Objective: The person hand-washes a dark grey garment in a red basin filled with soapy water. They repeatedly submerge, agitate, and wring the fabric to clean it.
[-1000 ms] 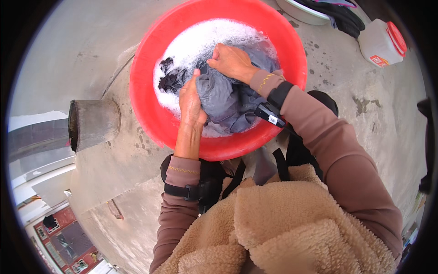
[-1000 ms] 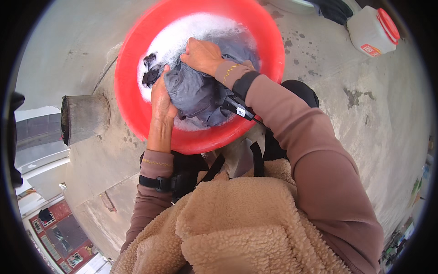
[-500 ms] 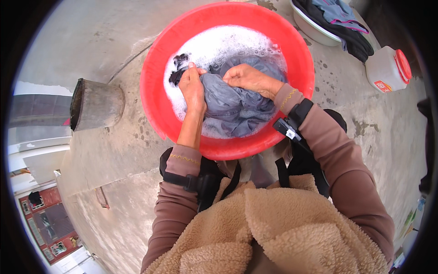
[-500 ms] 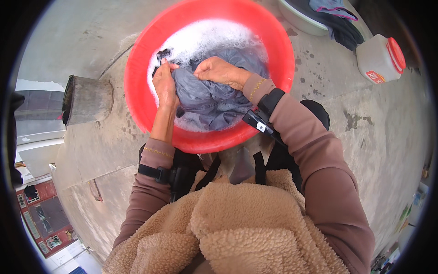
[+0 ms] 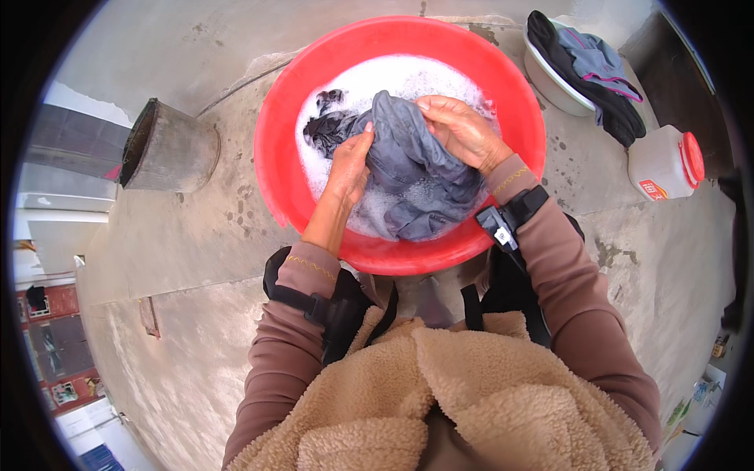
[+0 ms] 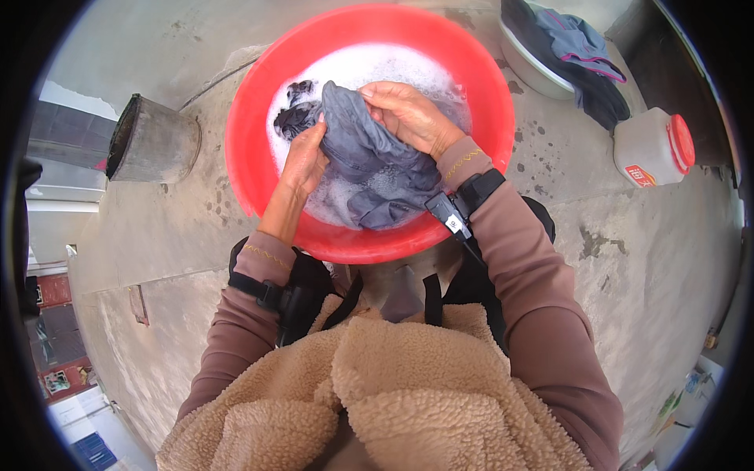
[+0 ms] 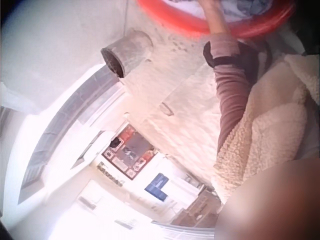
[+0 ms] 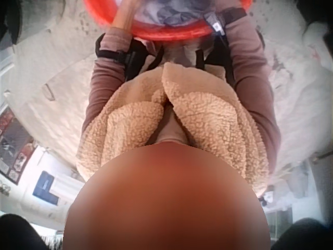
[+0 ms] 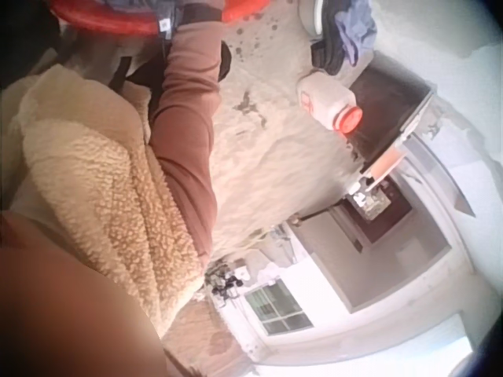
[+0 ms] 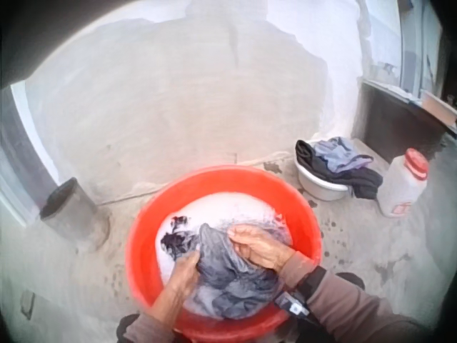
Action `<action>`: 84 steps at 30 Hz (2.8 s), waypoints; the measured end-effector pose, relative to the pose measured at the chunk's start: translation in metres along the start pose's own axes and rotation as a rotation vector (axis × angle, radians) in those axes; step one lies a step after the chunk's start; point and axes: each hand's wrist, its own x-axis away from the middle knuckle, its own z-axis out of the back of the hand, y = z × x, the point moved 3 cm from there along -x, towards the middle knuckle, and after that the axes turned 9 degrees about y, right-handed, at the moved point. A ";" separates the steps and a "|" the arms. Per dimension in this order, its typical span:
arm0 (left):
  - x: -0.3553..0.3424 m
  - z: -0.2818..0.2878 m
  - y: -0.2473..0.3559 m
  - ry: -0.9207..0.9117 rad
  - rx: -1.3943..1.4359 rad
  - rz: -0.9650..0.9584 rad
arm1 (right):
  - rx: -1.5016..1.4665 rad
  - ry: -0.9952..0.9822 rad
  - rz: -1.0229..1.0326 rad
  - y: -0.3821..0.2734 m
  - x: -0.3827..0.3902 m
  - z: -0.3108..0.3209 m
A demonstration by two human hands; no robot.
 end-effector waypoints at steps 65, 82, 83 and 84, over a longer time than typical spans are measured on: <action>-0.087 0.048 -0.085 0.227 -1.472 -0.153 | 1.872 -0.041 -0.284 0.140 -0.112 0.069; 0.036 -0.005 0.036 -0.061 0.145 -0.058 | 0.706 0.104 -0.145 0.019 0.006 0.028; 0.034 -0.001 0.034 -0.027 0.198 -0.020 | 0.601 0.134 -0.109 0.015 0.007 0.022; 0.030 0.003 0.031 0.030 0.265 0.083 | 0.488 0.124 -0.097 0.015 0.007 0.016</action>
